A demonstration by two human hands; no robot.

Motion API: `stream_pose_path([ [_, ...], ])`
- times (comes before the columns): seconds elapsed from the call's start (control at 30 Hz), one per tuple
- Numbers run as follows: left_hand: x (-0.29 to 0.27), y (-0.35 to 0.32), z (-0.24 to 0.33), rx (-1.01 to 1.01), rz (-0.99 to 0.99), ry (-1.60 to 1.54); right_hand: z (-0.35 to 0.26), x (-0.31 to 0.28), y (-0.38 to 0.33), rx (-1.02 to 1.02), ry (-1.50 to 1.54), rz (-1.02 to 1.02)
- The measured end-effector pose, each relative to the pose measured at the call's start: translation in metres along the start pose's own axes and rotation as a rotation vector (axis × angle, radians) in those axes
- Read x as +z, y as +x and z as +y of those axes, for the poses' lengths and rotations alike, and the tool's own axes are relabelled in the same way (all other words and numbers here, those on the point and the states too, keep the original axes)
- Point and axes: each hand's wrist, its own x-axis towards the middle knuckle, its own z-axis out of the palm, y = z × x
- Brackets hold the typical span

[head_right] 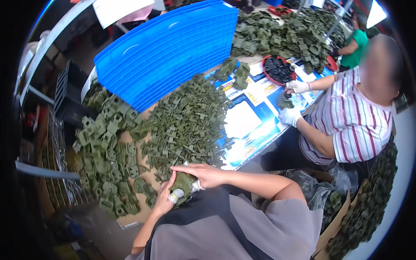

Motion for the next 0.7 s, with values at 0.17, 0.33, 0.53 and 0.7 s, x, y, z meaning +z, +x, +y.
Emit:
stream_pose_path([
  [0.17, -0.014, -0.003, -0.027, 0.103, 0.238, -0.228, 0.014, -0.004, -0.028, 0.199, 0.451, 0.423],
  [0.33, -0.003, -0.002, -0.014, -0.062, 0.321, -0.619, 0.002, -0.012, -0.039, 0.156, 0.242, 0.322],
  [0.53, 0.02, -0.026, -0.011, -0.008, 0.347, -0.502, 0.0, -0.001, -0.058, 0.238, 0.384, 0.348],
  [0.7, 0.016, 0.003, -0.03, -0.081, 0.288, -0.572, 0.049, -0.003, -0.072, 0.694, 0.678, 0.904],
])
